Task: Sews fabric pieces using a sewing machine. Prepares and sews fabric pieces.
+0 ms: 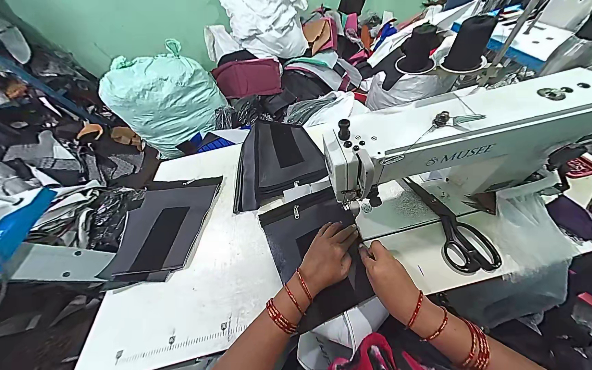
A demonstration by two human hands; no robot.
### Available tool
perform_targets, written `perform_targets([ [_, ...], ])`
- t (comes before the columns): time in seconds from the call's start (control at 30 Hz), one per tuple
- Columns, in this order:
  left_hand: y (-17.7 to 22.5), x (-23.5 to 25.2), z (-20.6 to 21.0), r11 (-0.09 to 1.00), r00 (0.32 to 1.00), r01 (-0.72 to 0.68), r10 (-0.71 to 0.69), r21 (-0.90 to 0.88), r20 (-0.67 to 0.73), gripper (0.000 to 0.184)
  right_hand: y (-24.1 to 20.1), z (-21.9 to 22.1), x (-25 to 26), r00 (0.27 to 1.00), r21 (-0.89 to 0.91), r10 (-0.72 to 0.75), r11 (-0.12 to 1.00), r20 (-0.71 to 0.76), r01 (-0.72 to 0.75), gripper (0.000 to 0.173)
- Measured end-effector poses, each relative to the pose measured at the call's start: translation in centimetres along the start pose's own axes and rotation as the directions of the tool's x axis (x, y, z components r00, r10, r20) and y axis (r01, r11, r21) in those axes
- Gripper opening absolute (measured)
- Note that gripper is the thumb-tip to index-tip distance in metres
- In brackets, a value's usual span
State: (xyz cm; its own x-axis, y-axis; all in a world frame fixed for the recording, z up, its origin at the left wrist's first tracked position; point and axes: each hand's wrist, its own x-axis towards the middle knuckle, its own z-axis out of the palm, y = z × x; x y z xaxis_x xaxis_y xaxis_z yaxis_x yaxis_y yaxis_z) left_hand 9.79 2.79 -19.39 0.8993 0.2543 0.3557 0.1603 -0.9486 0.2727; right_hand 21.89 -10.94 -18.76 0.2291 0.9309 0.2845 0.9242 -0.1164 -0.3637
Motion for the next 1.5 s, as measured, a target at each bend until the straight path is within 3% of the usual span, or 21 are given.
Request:
perform_targets([
  [0.47, -2.3, 1.6, -0.5, 0.997, 0.998, 0.029, -0.026, -0.078, 0.049, 0.039, 0.2, -0.1, 2.9, 0.991, -0.017, 0.032, 0.999, 0.126, -0.030, 0.029],
  [0.73, -3.9, 2.8, -0.7, 0.995, 0.998, 0.050, -0.046, -0.082, 0.050, 0.037, 0.8, 1.0, 4.6, 0.999, 0.007, 0.015, 1.000, 0.035, -0.015, 0.025],
  [0.83, -4.5, 3.1, -0.8, 0.993, 0.998, 0.051, -0.047, -0.103, 0.041, 0.036, 0.4, -0.1, 5.7, 0.971, 0.041, 0.098, 0.993, 0.219, -0.110, 0.032],
  [0.97, -5.5, 3.4, -0.7, 0.992, 0.999, 0.043, -0.042, -0.120, 0.016, 0.033, 0.2, -1.4, 7.6, 0.874, 0.044, 0.173, 0.975, 0.454, -0.216, 0.041],
  [1.17, -6.1, 3.8, -0.8, 0.993, 0.999, 0.044, -0.042, -0.106, 0.021, 0.031, 0.1, -1.7, 8.9, 0.828, 0.039, 0.211, 0.962, 0.519, -0.270, 0.042],
  [1.27, -4.9, 3.7, -0.5, 0.994, 0.996, 0.089, -0.087, -0.060, 0.032, 0.029, 0.5, -1.5, 8.5, 0.858, 0.080, 0.184, 0.965, 0.479, -0.252, 0.040],
  [1.33, -2.5, 3.7, -1.2, 0.973, 0.968, 0.228, -0.220, -0.048, 0.124, 0.031, 1.3, -1.5, 8.0, 0.906, 0.173, 0.148, 0.957, 0.397, -0.233, 0.040],
  [1.43, 2.1, 3.4, -2.9, 0.890, 0.826, 0.456, -0.421, -0.004, 0.375, 0.040, 2.8, -1.6, 5.8, 0.974, 0.285, 0.123, 0.943, 0.188, -0.174, 0.040],
  [1.5, 5.0, 2.2, -3.3, 0.858, 0.778, 0.514, -0.463, -0.004, 0.424, 0.041, 3.4, -2.4, 3.4, 0.992, 0.345, 0.111, 0.930, 0.064, -0.127, 0.033],
])
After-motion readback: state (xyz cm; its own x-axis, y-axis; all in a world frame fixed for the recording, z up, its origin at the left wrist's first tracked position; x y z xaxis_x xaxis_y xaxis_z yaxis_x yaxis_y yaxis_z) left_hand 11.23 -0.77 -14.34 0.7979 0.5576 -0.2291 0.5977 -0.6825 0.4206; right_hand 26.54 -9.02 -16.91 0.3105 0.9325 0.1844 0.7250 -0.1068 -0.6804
